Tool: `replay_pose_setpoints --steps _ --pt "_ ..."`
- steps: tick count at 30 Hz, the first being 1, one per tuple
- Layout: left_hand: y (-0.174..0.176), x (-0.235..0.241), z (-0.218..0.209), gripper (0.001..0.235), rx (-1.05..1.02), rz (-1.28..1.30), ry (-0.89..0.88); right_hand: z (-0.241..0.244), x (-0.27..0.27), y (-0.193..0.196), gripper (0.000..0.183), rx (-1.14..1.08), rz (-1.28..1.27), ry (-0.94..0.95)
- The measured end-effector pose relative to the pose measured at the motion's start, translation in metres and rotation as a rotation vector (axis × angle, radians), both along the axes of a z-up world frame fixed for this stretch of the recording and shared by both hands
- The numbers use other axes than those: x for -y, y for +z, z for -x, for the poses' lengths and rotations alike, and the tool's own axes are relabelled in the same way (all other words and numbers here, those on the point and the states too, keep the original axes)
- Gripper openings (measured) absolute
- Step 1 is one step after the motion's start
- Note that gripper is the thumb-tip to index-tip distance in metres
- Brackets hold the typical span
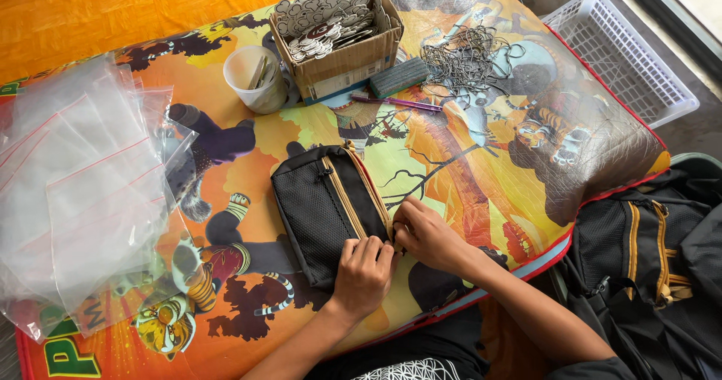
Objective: The person uses a purple comb to brush the surface of a black pouch on a table. They then open the pouch, pick up a flower-shaped cardboard cutout and a metal chain, and attach the chain to the cutout to create a keychain.
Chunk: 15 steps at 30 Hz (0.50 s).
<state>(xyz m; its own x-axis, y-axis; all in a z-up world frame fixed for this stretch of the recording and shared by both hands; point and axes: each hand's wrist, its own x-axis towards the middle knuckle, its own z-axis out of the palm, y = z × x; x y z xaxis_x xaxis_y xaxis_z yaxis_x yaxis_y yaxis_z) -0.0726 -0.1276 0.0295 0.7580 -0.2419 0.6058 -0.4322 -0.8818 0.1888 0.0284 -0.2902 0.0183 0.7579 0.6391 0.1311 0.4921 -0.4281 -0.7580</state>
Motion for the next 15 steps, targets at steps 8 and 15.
replay_pose_setpoints --steps 8,15 --pt "-0.003 0.001 0.004 0.022 -0.076 0.024 -0.004 -0.005 0.003 0.021 0.007 -0.097 -0.018 0.049" --pt "0.001 -0.003 0.0 0.024 -0.217 0.141 -0.024 -0.013 0.013 0.038 0.02 -0.119 0.051 0.151"
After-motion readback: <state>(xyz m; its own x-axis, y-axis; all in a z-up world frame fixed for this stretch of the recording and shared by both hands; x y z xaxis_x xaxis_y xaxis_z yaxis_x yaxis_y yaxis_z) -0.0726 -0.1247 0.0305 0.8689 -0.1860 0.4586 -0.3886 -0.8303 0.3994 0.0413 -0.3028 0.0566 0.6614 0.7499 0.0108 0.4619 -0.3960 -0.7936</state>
